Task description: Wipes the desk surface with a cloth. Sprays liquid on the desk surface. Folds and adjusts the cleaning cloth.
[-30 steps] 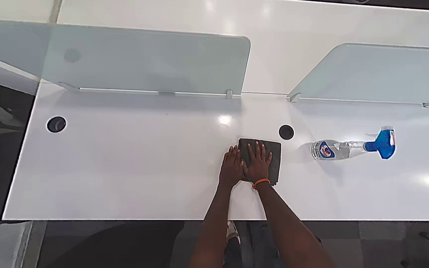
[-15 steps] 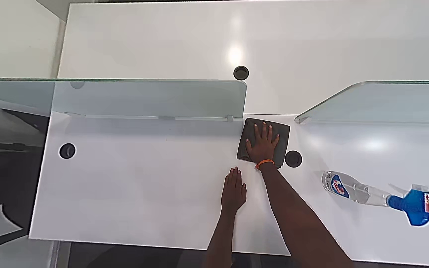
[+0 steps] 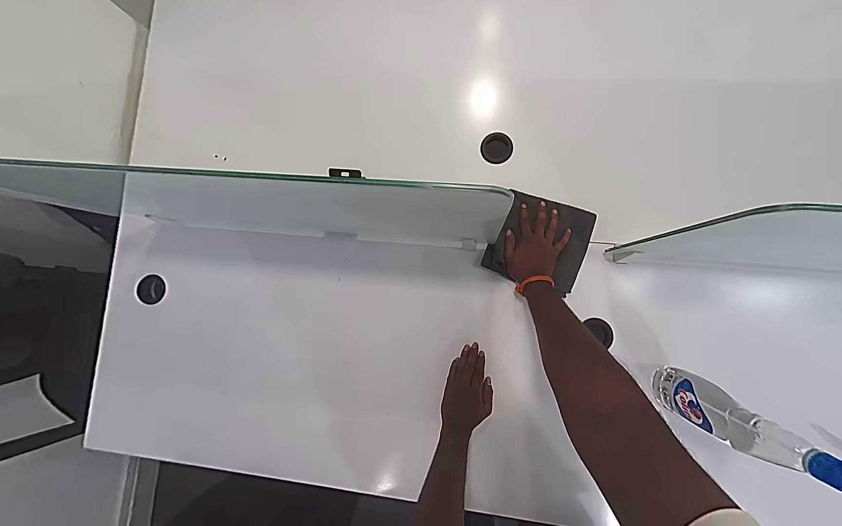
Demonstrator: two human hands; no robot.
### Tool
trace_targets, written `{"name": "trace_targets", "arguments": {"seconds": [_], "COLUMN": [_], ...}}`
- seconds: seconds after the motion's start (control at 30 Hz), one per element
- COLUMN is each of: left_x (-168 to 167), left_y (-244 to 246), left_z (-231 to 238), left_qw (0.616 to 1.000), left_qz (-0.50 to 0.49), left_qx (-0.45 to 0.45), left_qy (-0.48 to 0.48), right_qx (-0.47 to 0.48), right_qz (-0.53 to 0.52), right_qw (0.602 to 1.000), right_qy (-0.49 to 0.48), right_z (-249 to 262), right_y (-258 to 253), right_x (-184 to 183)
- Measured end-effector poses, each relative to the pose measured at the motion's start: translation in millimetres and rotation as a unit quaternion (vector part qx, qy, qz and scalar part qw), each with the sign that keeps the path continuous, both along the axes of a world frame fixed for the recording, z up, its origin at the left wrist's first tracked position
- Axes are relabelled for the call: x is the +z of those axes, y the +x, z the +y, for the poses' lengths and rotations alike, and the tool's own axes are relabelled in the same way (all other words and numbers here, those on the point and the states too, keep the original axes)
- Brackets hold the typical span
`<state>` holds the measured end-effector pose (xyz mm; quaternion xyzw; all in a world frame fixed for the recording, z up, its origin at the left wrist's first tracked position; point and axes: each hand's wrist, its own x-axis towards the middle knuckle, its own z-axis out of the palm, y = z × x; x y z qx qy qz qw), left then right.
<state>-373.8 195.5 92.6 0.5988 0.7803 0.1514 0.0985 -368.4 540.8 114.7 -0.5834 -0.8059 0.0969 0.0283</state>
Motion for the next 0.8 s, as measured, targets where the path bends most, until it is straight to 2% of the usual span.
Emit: {"name": "trace_targets", "arguments": {"seconds": [0.23, 0.4, 0.47, 0.63, 0.8], "left_x": [2, 2, 1, -2, -2], "left_y": [-2, -3, -2, -2, -2], "left_z": [0, 2, 1, -1, 0], "left_qw": [1.000, 1.000, 1.000, 1.000, 1.000], "left_qz": [-0.006, -0.010, -0.014, -0.015, -0.009], "left_qx": [-0.003, -0.001, 0.001, 0.002, 0.005], "left_qy": [-0.005, 0.005, 0.012, 0.023, 0.020], "right_qx": [0.068, 0.189, 0.190, 0.076, 0.071], "right_qz": [0.019, 0.083, 0.078, 0.069, 0.091], "right_qw": [0.997, 0.973, 0.974, 0.995, 0.993], "right_qy": [-0.007, -0.100, -0.099, -0.012, -0.009], "right_z": [28, 95, 104, 55, -8], "right_y": [-7, 11, 17, 30, 66], "right_x": [2, 16, 17, 1, -2]}}
